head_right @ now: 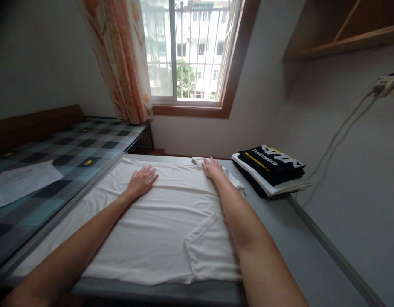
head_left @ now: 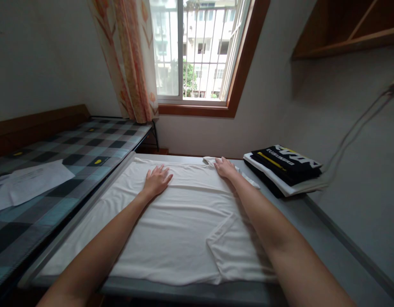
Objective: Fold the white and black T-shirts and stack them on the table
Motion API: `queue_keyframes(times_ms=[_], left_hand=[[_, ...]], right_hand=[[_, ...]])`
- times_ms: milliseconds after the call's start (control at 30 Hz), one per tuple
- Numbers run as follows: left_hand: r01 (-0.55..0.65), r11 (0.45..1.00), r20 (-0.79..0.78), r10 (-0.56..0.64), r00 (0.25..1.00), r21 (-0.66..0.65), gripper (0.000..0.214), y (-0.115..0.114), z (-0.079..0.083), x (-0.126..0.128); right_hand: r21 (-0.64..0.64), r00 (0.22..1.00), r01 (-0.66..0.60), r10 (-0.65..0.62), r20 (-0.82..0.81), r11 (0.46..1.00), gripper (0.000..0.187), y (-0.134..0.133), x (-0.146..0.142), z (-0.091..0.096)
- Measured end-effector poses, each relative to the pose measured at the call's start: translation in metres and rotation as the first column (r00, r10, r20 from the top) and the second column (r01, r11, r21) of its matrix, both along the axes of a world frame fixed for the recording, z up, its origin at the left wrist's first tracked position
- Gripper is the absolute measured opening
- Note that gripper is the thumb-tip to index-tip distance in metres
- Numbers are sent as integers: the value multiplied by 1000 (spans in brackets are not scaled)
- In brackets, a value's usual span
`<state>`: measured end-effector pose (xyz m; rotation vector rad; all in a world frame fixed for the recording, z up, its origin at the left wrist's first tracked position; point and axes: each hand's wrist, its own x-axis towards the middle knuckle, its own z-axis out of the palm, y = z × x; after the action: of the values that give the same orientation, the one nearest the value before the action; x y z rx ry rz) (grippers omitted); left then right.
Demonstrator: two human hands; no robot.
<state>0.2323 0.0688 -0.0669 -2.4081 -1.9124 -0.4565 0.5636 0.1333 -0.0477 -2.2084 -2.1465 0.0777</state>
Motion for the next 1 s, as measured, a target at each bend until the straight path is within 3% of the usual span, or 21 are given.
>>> queue_keyframes(times_ms=[133,367,500,700,1000], left_hand=[[-40,998,17,39,999,46,50,1,1,-8],[-69,998,19,69,997,-2,47,6,-5,-10],[-72,997,15,72,997,9,46,6,-5,-9],[-78,997,26,77,997,22,44,6,-5,-9],[-90,996,38,89,995,23,43,6,-4,-7]], right_hand=[[-1,1000,3,-3,22,1000,56,14,4,-11],[82,998,-38,35,46,996,52,40,11,-8],[50,999,39,-37,-36,998,55,55,9,-5],[-98,964,251,-258,-68,963,71,69,7,-2],[-43,949,219,-223,-223,975,42,86,10,-6]])
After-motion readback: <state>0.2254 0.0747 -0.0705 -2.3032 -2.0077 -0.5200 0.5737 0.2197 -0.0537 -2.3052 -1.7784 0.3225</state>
